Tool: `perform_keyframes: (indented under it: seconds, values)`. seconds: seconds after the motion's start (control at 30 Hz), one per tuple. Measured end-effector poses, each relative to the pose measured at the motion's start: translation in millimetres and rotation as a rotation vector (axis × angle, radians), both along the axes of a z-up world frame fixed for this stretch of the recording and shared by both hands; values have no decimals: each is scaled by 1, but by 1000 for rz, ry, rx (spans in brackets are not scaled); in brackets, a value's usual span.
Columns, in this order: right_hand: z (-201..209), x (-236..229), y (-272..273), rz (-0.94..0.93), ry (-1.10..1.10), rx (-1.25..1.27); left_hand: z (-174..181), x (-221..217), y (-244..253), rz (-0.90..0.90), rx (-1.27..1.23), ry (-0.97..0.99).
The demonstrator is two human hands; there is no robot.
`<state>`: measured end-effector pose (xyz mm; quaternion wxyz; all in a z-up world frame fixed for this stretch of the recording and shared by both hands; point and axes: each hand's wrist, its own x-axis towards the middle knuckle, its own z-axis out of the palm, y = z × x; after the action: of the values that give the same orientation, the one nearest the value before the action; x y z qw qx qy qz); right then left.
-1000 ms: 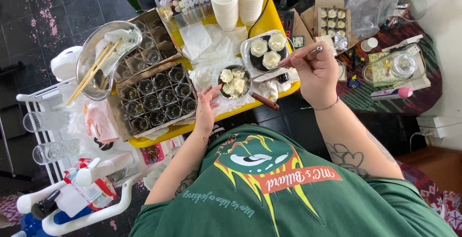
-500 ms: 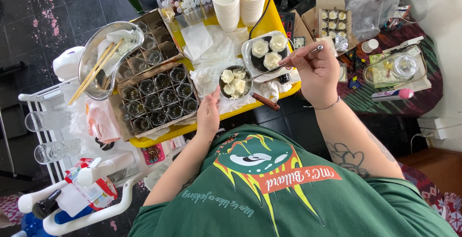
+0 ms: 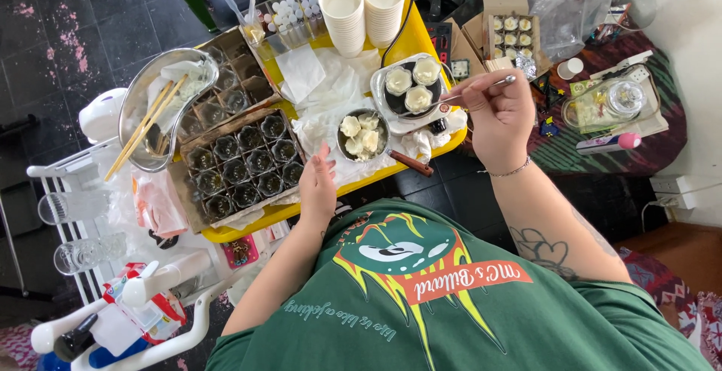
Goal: Filling small glass jars with wax using a spatula and then cleaning the jars with a tissue.
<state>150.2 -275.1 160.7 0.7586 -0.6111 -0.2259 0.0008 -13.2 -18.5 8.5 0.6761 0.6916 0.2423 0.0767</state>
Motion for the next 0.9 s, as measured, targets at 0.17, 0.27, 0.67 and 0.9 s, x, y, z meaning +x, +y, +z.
perform_keyframes:
  seconds: [0.17, 0.27, 0.67, 0.9]
  values:
    - [-2, 2, -3, -234, 149, 99, 30, 5, 3, -23, 125, -75]
    - [-4, 3, -8, -317, 162, 172, 24, 5, 6, -57, 312, -120]
    - [-25, -15, -15, -484, -222, -62, 63, 26, 25, -226, 564, -217]
    - [-31, -28, -6, -611, -214, -37, 48, 35, 45, -329, 673, -302]
